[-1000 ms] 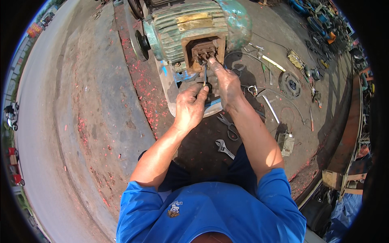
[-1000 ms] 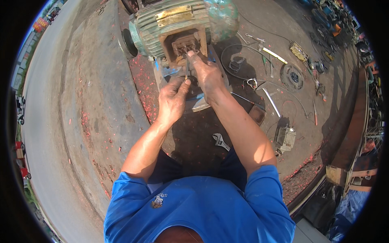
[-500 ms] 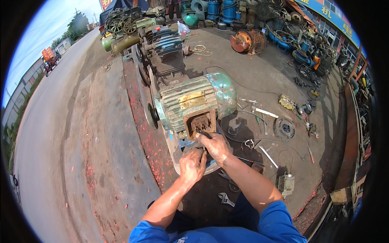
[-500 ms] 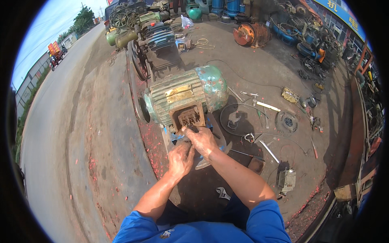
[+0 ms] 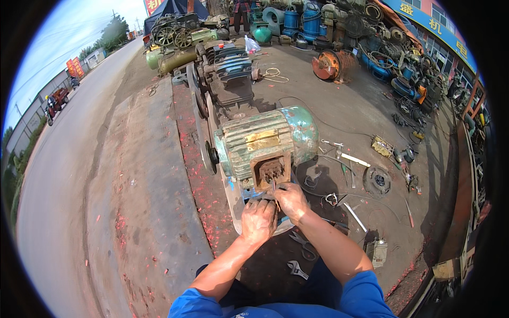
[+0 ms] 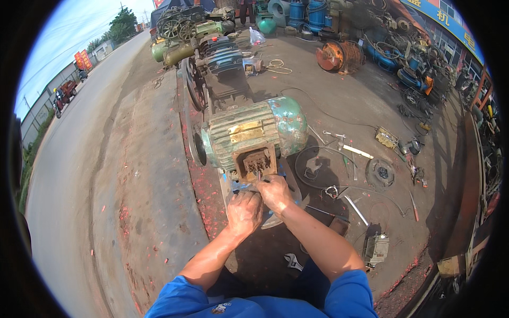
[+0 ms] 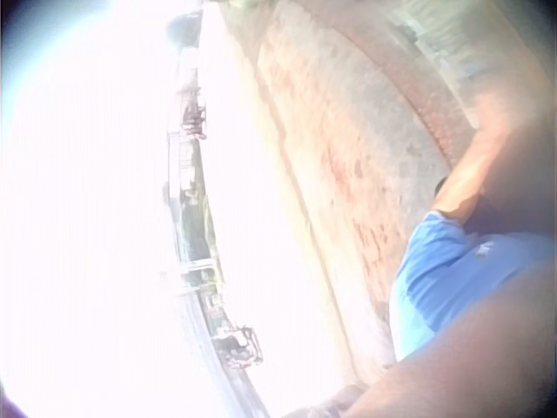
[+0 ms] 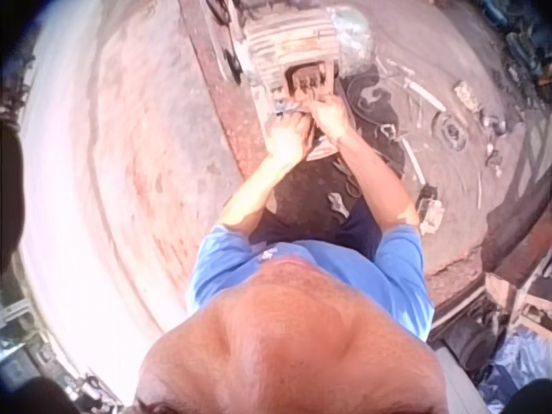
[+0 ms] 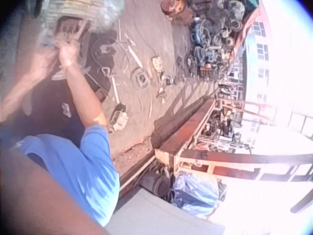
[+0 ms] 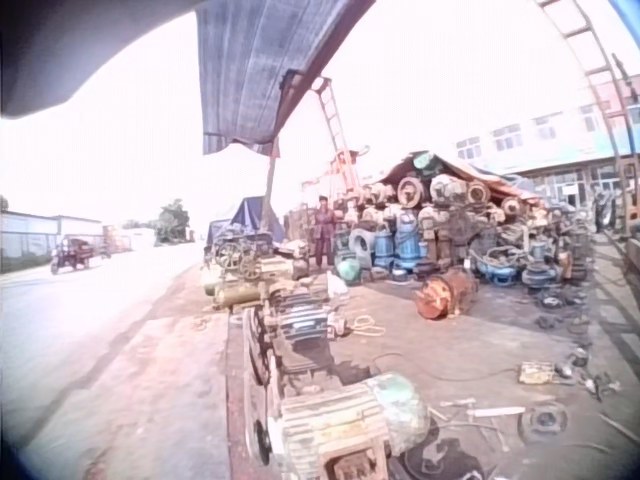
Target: The person uses shears to cut the outer sheath of a cable, then strips the insulation from individual wires. They twist the exposed strands and insert them into the terminal block of a green electric motor, securing the connections.
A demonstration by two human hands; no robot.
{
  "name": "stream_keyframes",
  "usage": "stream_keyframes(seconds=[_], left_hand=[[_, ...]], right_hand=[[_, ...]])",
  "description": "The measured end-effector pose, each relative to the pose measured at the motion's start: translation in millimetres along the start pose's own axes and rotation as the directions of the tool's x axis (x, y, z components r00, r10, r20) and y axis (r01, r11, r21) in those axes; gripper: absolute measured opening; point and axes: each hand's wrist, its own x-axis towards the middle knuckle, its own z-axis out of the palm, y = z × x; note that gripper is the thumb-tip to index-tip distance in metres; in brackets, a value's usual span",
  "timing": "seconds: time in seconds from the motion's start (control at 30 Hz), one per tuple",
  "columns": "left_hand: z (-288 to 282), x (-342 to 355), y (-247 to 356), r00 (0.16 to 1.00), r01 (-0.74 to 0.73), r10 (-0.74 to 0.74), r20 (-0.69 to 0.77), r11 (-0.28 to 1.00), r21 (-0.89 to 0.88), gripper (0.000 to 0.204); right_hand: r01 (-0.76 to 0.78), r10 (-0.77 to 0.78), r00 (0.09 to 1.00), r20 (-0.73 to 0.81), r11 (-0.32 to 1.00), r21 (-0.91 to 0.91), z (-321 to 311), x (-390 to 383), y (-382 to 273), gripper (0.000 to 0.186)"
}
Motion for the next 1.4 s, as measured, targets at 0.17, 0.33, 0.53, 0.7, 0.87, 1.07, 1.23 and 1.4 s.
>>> stream_keyframes(seconds=[0.17,0.33,0.53,0.7,0.87,1.07,1.23,1.4], left_hand=[[-2.1,-1.6,-3.9,0.999,0.019,-0.018,0.044,1.000,-0.014,0.019],[-1.1,-2.0,-11.5,0.999,0.002,-0.001,0.050,1.000,-0.016,0.016],[-5.3,-5.3,-8.2,0.997,-0.022,0.024,0.075,1.000,-0.020,0.010],[-5.2,-11.0,-8.0,0.999,-0.038,0.035,-0.025,0.989,-0.142,0.013],[-18.1,-2.6,-7.9,0.927,0.011,-0.153,-0.344,0.925,-0.381,0.011],[-1.1,2.7,-20.5,0.985,0.028,-0.067,-0.158,0.971,-0.239,0.041],[0.9,24.0,-12.2,0.967,-0.152,0.169,-0.189,0.983,0.102,0.042],[13.0,27.7,-18.2,0.954,-0.180,0.197,-0.224,0.979,0.096,0.041]], right_hand=[[0.113,-0.129,0.988,-0.085,0.979,-0.170,7.2,-16.1,-2.3,0.030],[0.341,-0.374,0.924,-0.087,0.904,-0.259,11.4,-15.8,20.0,0.025],[0.341,-0.355,0.931,-0.082,0.928,-0.150,7.4,-19.1,26.5,0.024],[0.374,-0.368,0.926,-0.089,0.925,0.067,0.6,-15.2,38.1,0.020],[0.344,-0.369,0.926,0.073,0.910,0.233,-12.1,-16.7,33.8,0.020],[0.134,-0.163,0.982,0.091,0.955,0.266,-17.7,-29.1,15.8,0.020],[0.214,-0.228,0.972,0.050,0.955,0.204,-25.3,-35.5,23.6,0.015],[0.164,-0.201,0.973,0.115,0.950,0.266,-34.8,-40.9,16.2,0.014]])
